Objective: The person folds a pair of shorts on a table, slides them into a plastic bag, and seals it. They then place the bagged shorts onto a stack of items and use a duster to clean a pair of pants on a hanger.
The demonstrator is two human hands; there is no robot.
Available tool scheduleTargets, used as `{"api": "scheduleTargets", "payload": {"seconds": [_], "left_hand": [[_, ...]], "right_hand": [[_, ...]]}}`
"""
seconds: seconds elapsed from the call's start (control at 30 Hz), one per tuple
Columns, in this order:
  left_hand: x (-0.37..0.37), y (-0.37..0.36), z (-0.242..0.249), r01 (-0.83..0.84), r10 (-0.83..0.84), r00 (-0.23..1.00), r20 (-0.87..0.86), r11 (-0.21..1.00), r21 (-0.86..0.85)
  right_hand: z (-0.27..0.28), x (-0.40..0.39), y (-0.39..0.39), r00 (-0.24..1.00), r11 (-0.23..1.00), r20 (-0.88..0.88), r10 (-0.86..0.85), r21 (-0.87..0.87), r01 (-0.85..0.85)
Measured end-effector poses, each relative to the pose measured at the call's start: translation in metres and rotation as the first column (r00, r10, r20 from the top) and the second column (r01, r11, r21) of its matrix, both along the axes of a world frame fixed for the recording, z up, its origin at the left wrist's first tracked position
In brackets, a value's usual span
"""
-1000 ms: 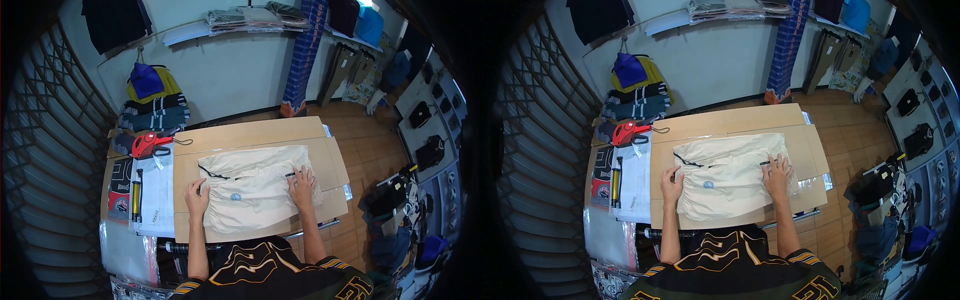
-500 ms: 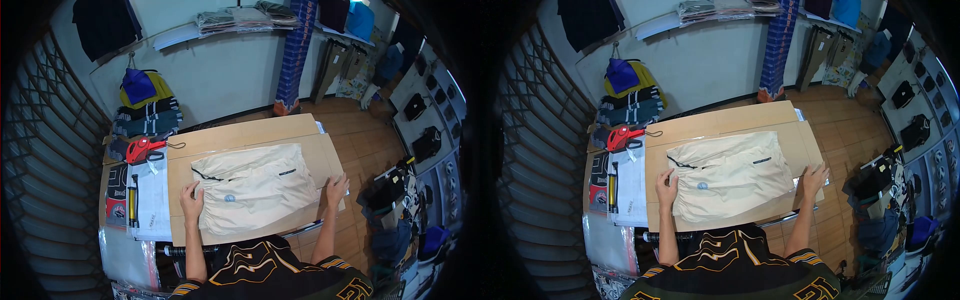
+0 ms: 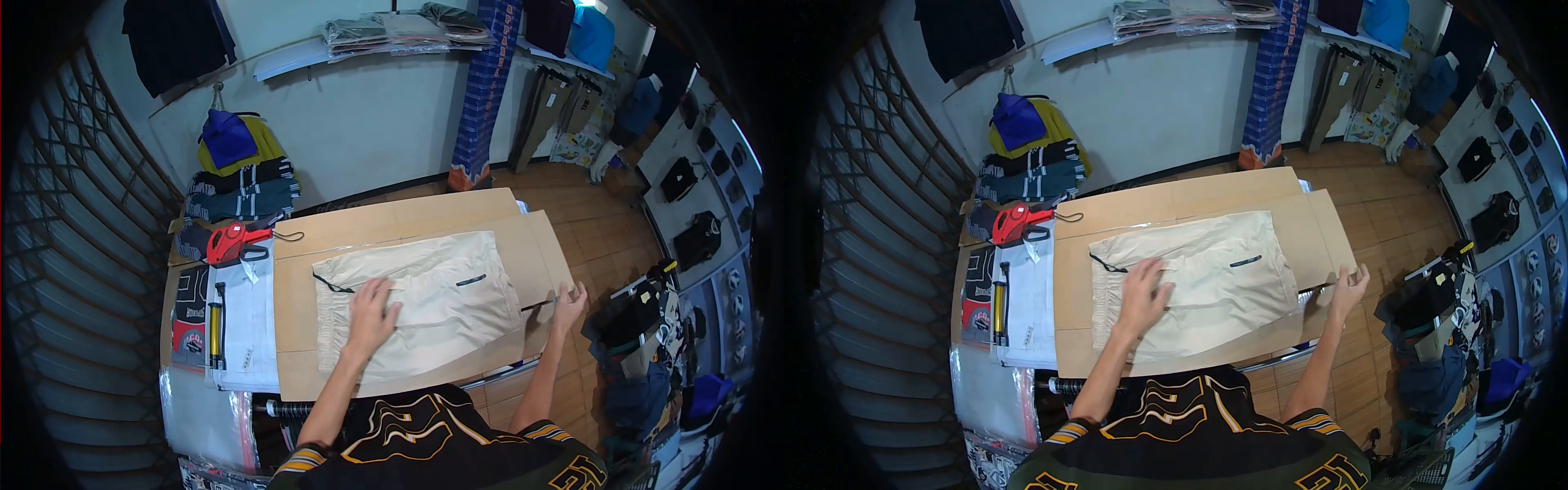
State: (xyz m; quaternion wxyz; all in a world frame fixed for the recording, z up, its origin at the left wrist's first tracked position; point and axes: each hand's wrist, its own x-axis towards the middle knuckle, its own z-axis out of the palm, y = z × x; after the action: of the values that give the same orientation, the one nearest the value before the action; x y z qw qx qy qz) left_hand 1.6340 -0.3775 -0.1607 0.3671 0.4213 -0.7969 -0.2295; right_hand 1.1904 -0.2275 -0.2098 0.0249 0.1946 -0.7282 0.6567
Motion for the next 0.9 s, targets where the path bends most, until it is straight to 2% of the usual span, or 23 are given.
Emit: {"api": "scheduleTargets", "payload": {"seconds": [0.03, 0.1, 0.13, 0.2, 0.23, 0.27, 0.3, 0.33, 0.37, 0.4, 0.43, 0.47, 0.53, 0.6, 0.63, 0.67, 0.7, 0.73, 0.77, 0.8, 0.83, 0.87, 0.9], "left_hand": [[-0.014, -0.001, -0.004, 0.04, -0.037, 0.993, 0.109, 0.999, -0.031], [-0.029, -0.01, -0.02, 0.131, -0.13, 0.956, 0.263, 0.991, 0.016], [-0.034, -0.014, -0.029, 0.138, -0.136, 0.956, 0.261, 0.99, 0.012], [-0.038, -0.016, -0.036, 0.148, -0.131, 0.927, 0.351, 0.989, -0.02], [-0.037, -0.017, -0.034, 0.149, -0.133, 0.927, 0.352, 0.989, -0.021], [-0.033, -0.018, -0.032, 0.169, -0.164, 0.949, 0.271, 0.986, 0.004], [-0.029, -0.017, -0.025, 0.189, -0.191, 0.964, 0.187, 0.982, 0.029], [-0.022, -0.016, -0.018, 0.185, -0.187, 0.964, 0.189, 0.982, 0.032], [-0.013, -0.015, -0.012, 0.17, -0.171, 0.985, 0.018, 0.984, 0.05], [-0.003, -0.014, -0.004, 0.155, -0.143, 0.978, -0.154, 0.986, 0.069], [0.009, -0.011, 0.005, 0.144, -0.131, 0.98, -0.153, 0.987, 0.072], [0.024, -0.004, 0.014, 0.031, -0.019, 0.983, -0.184, 0.997, 0.065], [0.055, 0.005, 0.014, -0.1, 0.111, 0.971, -0.211, 0.993, 0.066], [0.089, 0.015, -0.001, -0.372, 0.392, 0.893, -0.22, 0.92, 0.126], [0.105, 0.021, -0.009, -0.388, 0.407, 0.887, -0.217, 0.913, 0.127], [0.12, 0.027, -0.015, -0.428, 0.496, 0.832, -0.25, 0.859, 0.281], [0.132, 0.034, -0.02, -0.445, 0.582, 0.768, -0.268, 0.786, 0.429], [0.142, 0.041, -0.022, -0.456, 0.592, 0.761, -0.266, 0.779, 0.43], [0.151, 0.048, -0.023, -0.562, 0.621, 0.777, -0.104, 0.758, 0.33], [0.157, 0.055, -0.024, -0.645, 0.649, 0.758, 0.058, 0.735, 0.212], [0.155, 0.063, -0.023, -0.715, 0.705, 0.699, 0.119, 0.691, 0.102], [0.154, 0.068, -0.025, -0.723, 0.714, 0.69, 0.119, 0.683, 0.103], [0.153, 0.071, -0.03, -0.79, 0.777, 0.609, 0.159, 0.612, 0.035]], "right_hand": [[0.018, 0.011, -0.002, 1.0, 1.0, -0.001, 0.0, -0.001, 0.0], [0.057, 0.034, 0.0, 0.94, 0.923, 0.321, 0.116, -0.385, 0.018], [0.067, 0.038, 0.004, 0.942, 0.921, 0.318, 0.11, -0.388, 0.023], [0.083, 0.047, 0.011, 0.754, 0.754, 0.447, 0.481, -0.65, -0.095], [0.097, 0.061, 0.011, 0.674, 0.736, 0.488, 0.554, -0.666, -0.122], [0.083, 0.057, 0.01, 0.673, 0.734, 0.489, 0.556, -0.668, -0.122], [0.06, 0.05, 0.007, 0.392, 0.408, 0.277, 0.877, -0.861, -0.303], [0.056, 0.053, 0.004, 0.038, -0.002, -0.016, 0.999, -0.94, -0.341], [0.049, 0.059, 0.003, 0.038, 0.078, 0.071, 0.997, -0.976, -0.205], [0.059, 0.078, -0.003, 0.03, 0.077, 0.073, 0.997, -0.976, -0.205], [0.072, 0.098, -0.011, 0.148, 0.413, 0.387, 0.91, -0.879, -0.238], [0.077, 0.113, -0.017, 0.267, 0.7, 0.648, 0.713, -0.675, -0.232], [0.055, 0.125, -0.024, 0.19, 0.644, 0.619, 0.762, -0.698, -0.313], [0.02, 0.136, -0.033, 0.087, 0.537, 0.554, 0.828, -0.739, -0.407], [-0.023, 0.14, -0.035, 0.249, 0.603, 0.57, 0.783, -0.597, -0.53], [-0.055, 0.143, -0.037, 0.407, 0.66, 0.545, 0.734, -0.429, -0.616], [-0.052, 0.155, -0.047, -0.155, 0.206, 0.306, 0.939, -0.864, -0.46], [-0.041, 0.175, -0.062, -0.542, -0.211, -0.188, 0.819, -0.977, 0.021], [0.006, 0.204, -0.064, -0.343, 0.019, 0.212, 0.915, -0.872, -0.488], [0.049, 0.23, -0.062, 0.035, 0.29, 0.461, 0.887, -0.497, -0.818], [0.052, 0.241, -0.064, 0.024, 0.281, 0.462, 0.887, -0.497, -0.821], [0.054, 0.249, -0.067, 0.183, 0.236, 0.323, 0.929, -0.132, -0.963], [0.055, 0.255, -0.069, 0.268, 0.23, 0.121, 0.956, 0.259, -0.938]]}}
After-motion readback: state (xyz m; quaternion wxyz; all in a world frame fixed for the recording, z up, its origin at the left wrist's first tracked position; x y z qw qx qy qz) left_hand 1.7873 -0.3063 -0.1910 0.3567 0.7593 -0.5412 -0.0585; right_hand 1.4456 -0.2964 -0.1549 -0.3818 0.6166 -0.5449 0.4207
